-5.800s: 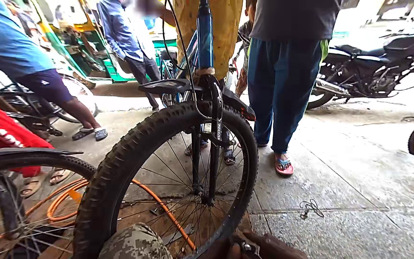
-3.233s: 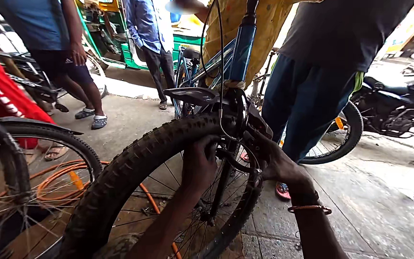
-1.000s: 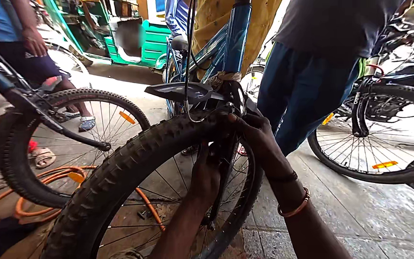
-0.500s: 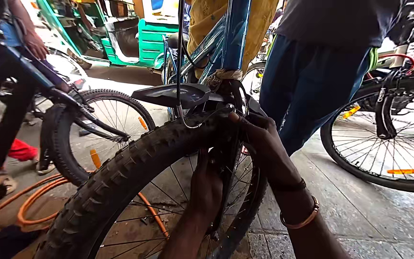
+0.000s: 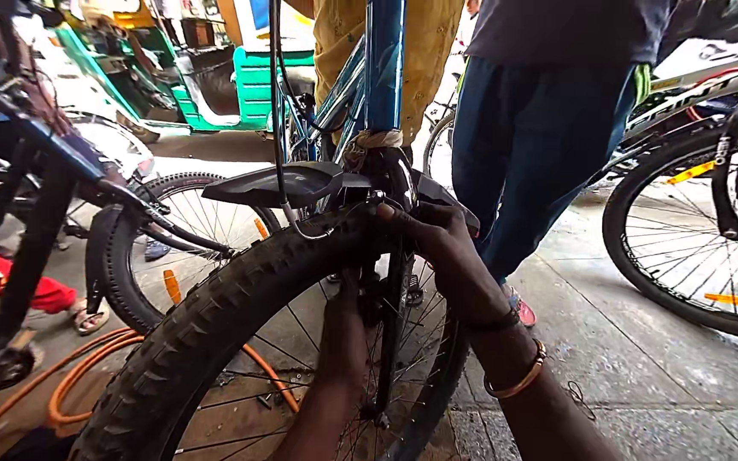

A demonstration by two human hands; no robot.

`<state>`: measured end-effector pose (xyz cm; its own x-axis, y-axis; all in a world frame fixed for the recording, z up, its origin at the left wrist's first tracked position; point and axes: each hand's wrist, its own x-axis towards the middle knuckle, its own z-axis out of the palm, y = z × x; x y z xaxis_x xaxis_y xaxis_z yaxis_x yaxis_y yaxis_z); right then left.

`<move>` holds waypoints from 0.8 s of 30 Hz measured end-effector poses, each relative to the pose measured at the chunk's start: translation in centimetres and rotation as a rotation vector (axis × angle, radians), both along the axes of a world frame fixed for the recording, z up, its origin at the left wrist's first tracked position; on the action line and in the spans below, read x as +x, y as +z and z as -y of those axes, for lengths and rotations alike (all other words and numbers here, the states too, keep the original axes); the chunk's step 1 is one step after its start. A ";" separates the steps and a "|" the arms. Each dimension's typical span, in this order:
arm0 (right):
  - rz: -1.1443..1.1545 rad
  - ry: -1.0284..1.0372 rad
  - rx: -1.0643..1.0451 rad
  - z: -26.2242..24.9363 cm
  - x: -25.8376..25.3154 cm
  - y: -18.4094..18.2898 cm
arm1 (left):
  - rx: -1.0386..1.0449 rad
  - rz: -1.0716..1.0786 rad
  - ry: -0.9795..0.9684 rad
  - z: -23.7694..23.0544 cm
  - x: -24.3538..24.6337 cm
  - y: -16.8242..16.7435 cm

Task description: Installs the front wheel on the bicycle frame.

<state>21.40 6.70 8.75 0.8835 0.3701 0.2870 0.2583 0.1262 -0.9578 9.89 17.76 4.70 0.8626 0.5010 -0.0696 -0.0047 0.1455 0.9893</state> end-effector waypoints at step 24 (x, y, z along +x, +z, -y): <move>-0.102 0.033 -0.062 -0.9 3.1 0.3 | 1.730 0.125 0.517 -1.1 -0.5 7.0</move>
<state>24.54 7.57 9.04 0.8942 0.4133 0.1723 0.1562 0.0726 -0.9850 9.41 18.87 11.70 0.5716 0.1192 0.8118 0.2112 -0.9774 -0.0052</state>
